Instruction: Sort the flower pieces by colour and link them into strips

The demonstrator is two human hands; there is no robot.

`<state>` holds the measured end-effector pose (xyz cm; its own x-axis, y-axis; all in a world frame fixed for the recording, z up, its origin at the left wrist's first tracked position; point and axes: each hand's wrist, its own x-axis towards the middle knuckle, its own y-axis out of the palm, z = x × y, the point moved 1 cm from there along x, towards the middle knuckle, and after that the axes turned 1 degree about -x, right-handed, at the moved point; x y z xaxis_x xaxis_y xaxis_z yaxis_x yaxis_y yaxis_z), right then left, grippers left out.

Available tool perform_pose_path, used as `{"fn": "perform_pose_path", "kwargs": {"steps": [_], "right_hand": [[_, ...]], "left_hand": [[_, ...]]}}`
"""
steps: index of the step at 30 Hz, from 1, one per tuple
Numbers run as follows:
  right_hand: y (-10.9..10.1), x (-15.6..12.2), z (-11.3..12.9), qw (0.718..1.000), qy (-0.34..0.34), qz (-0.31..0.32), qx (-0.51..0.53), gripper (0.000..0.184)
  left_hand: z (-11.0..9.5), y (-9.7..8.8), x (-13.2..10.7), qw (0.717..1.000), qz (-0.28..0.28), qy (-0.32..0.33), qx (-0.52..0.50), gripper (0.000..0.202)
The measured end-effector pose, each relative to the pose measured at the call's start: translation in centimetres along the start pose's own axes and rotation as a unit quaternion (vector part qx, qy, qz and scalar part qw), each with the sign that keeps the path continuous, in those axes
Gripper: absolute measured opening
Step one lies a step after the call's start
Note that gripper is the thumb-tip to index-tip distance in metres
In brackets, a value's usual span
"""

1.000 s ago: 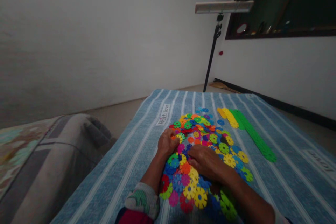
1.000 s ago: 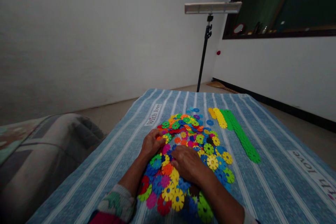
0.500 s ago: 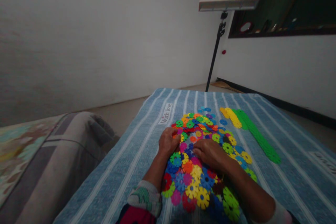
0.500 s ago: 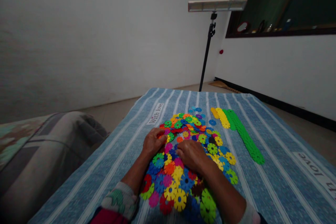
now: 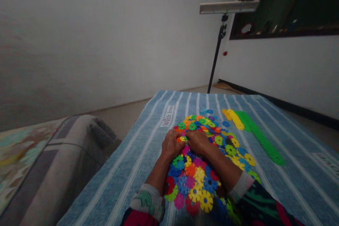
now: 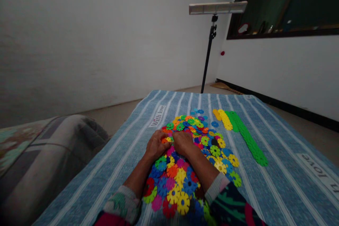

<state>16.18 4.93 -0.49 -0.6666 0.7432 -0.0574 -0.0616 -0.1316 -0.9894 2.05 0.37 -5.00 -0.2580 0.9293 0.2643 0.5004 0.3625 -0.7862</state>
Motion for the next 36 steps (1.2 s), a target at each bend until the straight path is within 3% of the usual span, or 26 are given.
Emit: {"fn": "perform_pose_path", "kwargs": {"steps": [5,9,11,15,20,24,27,31,36], "right_hand": [[0.3,0.2,-0.5,0.999,0.017,-0.026,0.045,0.021],[0.6,0.8,-1.2,0.987,0.041,-0.041,0.147,0.008],[0.8,1.0,-1.6,0.973,0.054,-0.052,0.216,0.002],[0.7,0.9,-2.1,0.937,0.070,-0.048,0.338,0.012],[-1.3,0.0,-3.6,0.905,0.047,-0.095,0.412,0.009],[-3.3,-1.5,-8.7,0.917,0.027,-0.126,0.377,0.005],[-4.2,-3.1,-14.6,0.950,0.084,-0.157,0.255,0.009],[-4.7,-5.3,-22.2,0.973,0.165,-0.130,0.093,0.009],[-5.3,-6.8,-27.1,0.973,0.203,-0.110,0.027,0.010]], "left_hand": [[0.2,-0.1,0.2,1.000,-0.020,0.007,-0.019,0.018],[0.3,-0.3,0.3,0.999,-0.034,0.023,-0.031,0.015],[0.4,-0.4,0.4,0.998,-0.037,0.033,-0.035,0.014],[0.7,-0.5,0.8,0.997,-0.040,0.053,-0.046,0.017],[0.9,-0.7,1.3,0.998,-0.033,0.045,-0.036,0.024],[0.6,-1.1,1.4,0.999,-0.018,0.031,-0.026,0.027],[0.5,-1.2,1.4,1.000,-0.015,0.021,-0.015,0.028],[0.5,-1.1,1.5,1.000,-0.023,0.019,-0.011,0.027],[0.5,-1.1,1.6,0.999,-0.023,0.026,-0.006,0.028]]}}
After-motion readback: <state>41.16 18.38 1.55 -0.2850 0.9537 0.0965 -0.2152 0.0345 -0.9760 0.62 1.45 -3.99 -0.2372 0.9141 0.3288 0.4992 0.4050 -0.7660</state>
